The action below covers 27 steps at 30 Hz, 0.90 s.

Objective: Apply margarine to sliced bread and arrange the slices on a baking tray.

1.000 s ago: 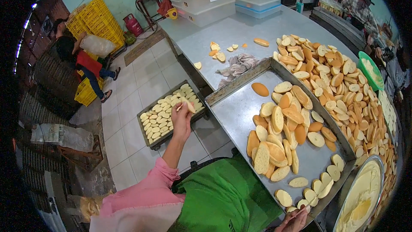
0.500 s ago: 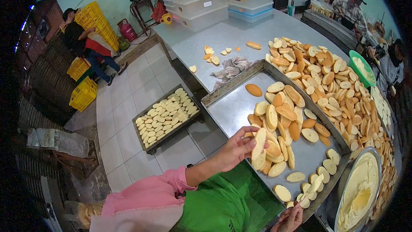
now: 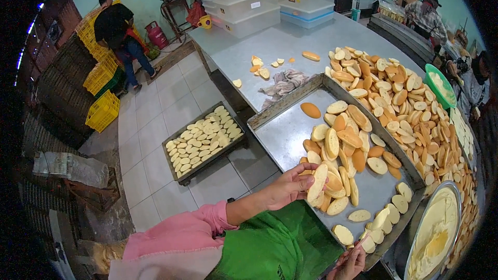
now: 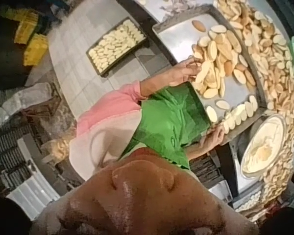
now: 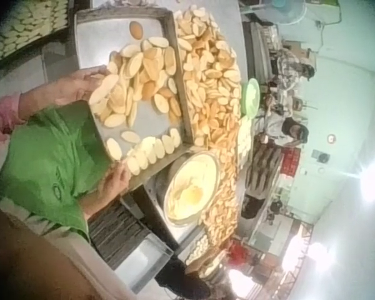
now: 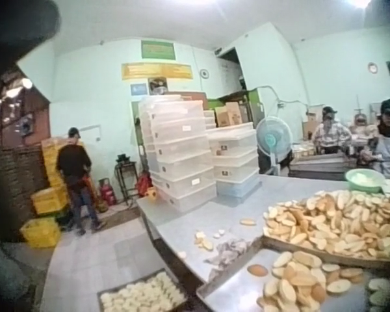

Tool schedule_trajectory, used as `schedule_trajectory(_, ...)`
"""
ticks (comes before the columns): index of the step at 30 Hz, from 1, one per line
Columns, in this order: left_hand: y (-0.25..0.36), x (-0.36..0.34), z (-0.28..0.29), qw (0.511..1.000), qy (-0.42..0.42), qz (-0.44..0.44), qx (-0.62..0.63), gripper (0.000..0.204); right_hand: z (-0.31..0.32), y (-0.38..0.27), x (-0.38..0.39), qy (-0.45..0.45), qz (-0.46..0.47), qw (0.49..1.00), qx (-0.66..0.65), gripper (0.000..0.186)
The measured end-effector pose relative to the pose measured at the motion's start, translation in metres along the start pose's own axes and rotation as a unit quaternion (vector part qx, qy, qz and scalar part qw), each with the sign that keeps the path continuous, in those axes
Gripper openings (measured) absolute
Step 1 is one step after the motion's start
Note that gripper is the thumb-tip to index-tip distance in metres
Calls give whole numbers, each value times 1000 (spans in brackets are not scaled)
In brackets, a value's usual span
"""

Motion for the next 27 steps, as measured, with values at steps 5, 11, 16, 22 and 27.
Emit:
schedule_trajectory(5,-4,1,5,1000,-16,18,11,43,-7,0,0,-45,22,999,18,18)
schedule_trajectory(11,-3,1,-1,998,-36,36,36,46,-12,-2,1,-93,48,989,105,15)
schedule_trajectory(16,-6,3,-3,996,-54,58,41,43,-16,-3,4,-118,68,986,93,16)
schedule_trajectory(22,-14,-12,-7,993,-77,79,40,42,-5,15,-3,-45,76,993,73,24)
schedule_trajectory(27,-17,-35,-16,988,-109,91,69,49,-8,8,-15,-52,118,989,70,23)
Point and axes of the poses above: each hand's wrist, its own x-axis away from the middle knuckle, its own z-axis out of the back of the hand, y = z × x, the point moved 3 cm from there along -x, towards the middle knuckle, and after that the axes turned 7 degrees about -y, right-handed, at the moved point
